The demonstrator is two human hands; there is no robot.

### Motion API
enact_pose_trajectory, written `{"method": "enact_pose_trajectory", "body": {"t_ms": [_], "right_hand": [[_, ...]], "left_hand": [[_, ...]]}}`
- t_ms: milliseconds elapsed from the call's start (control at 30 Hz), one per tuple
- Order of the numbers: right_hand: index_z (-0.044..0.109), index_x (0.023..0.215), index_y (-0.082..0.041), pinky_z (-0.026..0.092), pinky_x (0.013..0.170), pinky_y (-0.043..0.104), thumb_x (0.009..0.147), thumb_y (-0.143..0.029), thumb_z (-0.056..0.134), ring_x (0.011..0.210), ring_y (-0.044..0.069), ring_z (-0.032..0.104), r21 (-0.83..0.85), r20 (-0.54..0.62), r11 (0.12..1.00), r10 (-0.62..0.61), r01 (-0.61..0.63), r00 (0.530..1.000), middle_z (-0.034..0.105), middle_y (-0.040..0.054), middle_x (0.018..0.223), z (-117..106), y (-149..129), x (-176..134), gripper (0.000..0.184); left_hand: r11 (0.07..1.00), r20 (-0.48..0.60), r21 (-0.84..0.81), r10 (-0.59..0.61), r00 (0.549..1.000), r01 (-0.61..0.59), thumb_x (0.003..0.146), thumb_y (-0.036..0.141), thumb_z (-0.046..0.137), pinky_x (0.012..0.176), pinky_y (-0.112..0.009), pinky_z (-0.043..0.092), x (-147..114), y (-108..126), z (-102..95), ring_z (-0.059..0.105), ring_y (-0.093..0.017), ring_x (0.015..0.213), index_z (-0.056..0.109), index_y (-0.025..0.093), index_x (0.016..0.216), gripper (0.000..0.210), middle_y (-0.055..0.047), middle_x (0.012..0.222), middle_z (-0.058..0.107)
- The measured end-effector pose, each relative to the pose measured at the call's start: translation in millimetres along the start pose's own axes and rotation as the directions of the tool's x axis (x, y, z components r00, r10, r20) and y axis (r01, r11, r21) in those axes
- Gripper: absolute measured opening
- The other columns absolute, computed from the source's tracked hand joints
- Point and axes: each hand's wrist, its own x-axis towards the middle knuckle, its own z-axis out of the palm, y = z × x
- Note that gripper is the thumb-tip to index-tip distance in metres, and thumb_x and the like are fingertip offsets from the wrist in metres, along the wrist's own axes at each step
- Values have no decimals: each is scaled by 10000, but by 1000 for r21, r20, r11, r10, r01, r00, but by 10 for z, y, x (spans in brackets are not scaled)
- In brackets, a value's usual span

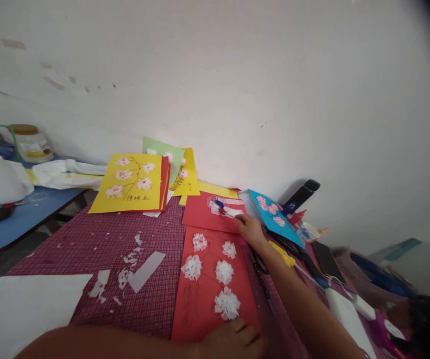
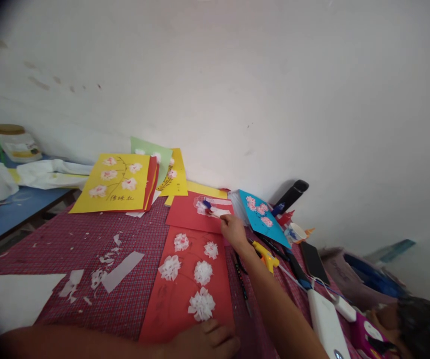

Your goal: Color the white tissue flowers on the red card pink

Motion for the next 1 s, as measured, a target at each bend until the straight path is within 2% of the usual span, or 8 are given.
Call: {"method": "enact_pose_trajectory", "body": {"t_ms": [233,400,533,700,833,1000], "right_hand": [[845,1032,-215,606,905,377,860,-169,543,980,272,787,17,-22,1000,13,-13,1000,841,78,1033,-38,-12,-75,351],[844,1021,-225,600,924,381,878,-186,540,1010,274,781,29,-28,999,21,-20,999,840,66,1039,-66,4,-161,339],[840,1018,-222,595,910,374,886,-189,539,996,275,780,46,-33,999,20,-18,999,837,76,1051,-76,16,-238,331],[827,1015,-210,583,910,359,897,-215,518,972,255,774,71,-58,997,26,-22,998,833,78,1039,-206,-12,-336,331],[804,1063,-191,566,950,381,935,-299,513,1025,261,752,91,-88,996,15,-7,996,815,97,1088,-453,-21,-635,336],[785,1082,-219,572,916,391,977,-340,544,994,259,749,149,-91,989,25,-11,996,808,90,1080,-675,-69,-1310,289]], "left_hand": [[1000,27,-22,-7,1000,8,1015,399,621,776,-271,484,9,-10,-15,669,-126,900,619,101,1262,387,-44,1065,761],[999,-41,-16,-35,999,35,1056,476,523,787,-280,479,14,24,-12,667,-127,876,649,101,1210,425,-37,1009,757],[999,-108,23,-46,993,48,1057,529,490,768,-285,469,11,61,14,658,-128,863,688,163,1163,430,-21,995,743],[998,-58,47,47,997,-44,1029,476,568,779,-304,464,-28,30,-83,660,-168,966,696,292,1206,286,-27,1167,720],[997,-36,36,67,997,-66,1046,399,534,836,-328,485,-56,-13,-242,654,-204,1072,670,339,1256,256,-21,1243,689],[995,-89,46,88,992,-84,1032,383,557,819,-330,478,-53,-23,-336,665,-221,1055,617,281,1288,282,-52,1240,688]]}}
